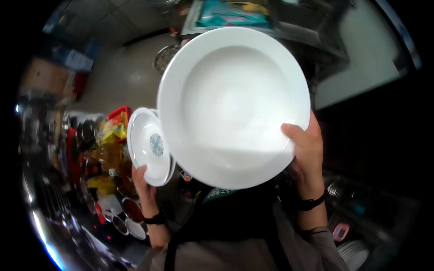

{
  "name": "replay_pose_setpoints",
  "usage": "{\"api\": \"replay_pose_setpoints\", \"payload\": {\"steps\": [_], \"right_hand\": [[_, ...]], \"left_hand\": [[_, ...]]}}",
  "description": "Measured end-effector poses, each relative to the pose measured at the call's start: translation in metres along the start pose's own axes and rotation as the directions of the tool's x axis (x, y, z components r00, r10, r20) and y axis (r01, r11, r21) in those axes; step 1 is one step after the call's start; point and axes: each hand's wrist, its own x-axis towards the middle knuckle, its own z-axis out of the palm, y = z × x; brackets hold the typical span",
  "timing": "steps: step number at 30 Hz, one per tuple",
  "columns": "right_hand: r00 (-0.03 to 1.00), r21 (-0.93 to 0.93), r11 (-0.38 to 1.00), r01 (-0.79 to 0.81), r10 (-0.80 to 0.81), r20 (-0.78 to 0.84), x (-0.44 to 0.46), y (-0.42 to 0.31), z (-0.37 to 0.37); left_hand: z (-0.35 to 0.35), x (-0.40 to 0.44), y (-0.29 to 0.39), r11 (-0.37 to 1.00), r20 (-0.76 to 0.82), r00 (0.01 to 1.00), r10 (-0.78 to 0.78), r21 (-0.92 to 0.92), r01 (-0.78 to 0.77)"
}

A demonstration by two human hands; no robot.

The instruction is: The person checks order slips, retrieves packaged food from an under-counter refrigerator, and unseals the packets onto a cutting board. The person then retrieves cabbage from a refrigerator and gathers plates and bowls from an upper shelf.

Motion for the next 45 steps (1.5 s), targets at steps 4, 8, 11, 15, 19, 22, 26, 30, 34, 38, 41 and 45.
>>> {"api": "replay_pose_setpoints", "payload": {"steps": [4, 8, 11, 15, 19, 22, 26, 30, 34, 38, 41, 45], "right_hand": [[0.99, -0.018, 0.999, -0.049, 0.051, 0.134, 0.12, -0.002, 0.056], [0.959, -0.065, 0.996, -0.066, 0.081, 0.27, 0.218, 0.036, 0.126], [0.927, -0.064, 0.997, -0.053, 0.073, 0.369, 0.294, 0.064, 0.194], [0.893, -0.024, 0.999, -0.024, 0.032, 0.448, 0.362, 0.099, 0.293], [0.846, -0.1, 0.985, -0.142, 0.173, 0.504, 0.436, 0.126, 0.392], [0.835, -0.137, 0.976, -0.169, 0.215, 0.506, 0.482, 0.177, 0.459], [0.786, -0.183, 0.971, -0.156, 0.234, 0.572, 0.554, 0.225, 0.554], [0.726, -0.213, 0.962, -0.171, 0.269, 0.633, 0.617, 0.269, 0.65], [0.612, -0.245, 0.937, -0.249, 0.348, 0.71, 0.68, 0.295, 0.793], [0.497, -0.267, 0.923, -0.276, 0.375, 0.782, 0.707, 0.353, 0.933], [0.352, -0.338, 0.88, -0.334, 0.449, 0.821, 0.704, 0.393, 1.02], [0.201, -0.415, 0.803, -0.427, 0.532, 0.823, 0.691, 0.455, 1.148]], "left_hand": [[0.027, 0.042, -0.002, 0.997, -0.194, 0.98, 0.05, -0.053, -0.062], [0.045, 0.09, -0.002, 0.967, -0.234, 0.972, 0.007, -0.246, -0.066], [0.053, 0.145, 0.006, 0.944, -0.247, 0.969, 0.019, -0.316, -0.099], [0.038, 0.219, 0.007, 0.978, -0.3, 0.954, -0.02, -0.203, -0.043], [0.04, 0.288, 0.059, 0.997, -0.383, 0.924, -0.019, 0.065, 0.048], [0.016, 0.353, 0.042, 0.99, -0.454, 0.891, -0.019, 0.119, 0.082], [-0.003, 0.444, 0.058, 0.996, -0.522, 0.849, 0.084, 0.051, -0.067], [-0.041, 0.535, 0.09, 0.996, -0.596, 0.802, 0.044, -0.038, -0.082], [-0.088, 0.62, 0.151, 0.995, -0.756, 0.649, 0.09, 0.037, -0.094], [-0.15, 0.677, 0.19, 0.995, -0.872, 0.481, 0.088, 0.097, -0.008], [-0.185, 0.706, 0.214, 0.976, -0.928, 0.371, 0.039, -0.044, -0.213], [-0.262, 0.77, 0.241, 0.952, -0.962, 0.272, -0.02, -0.101, -0.289]]}}
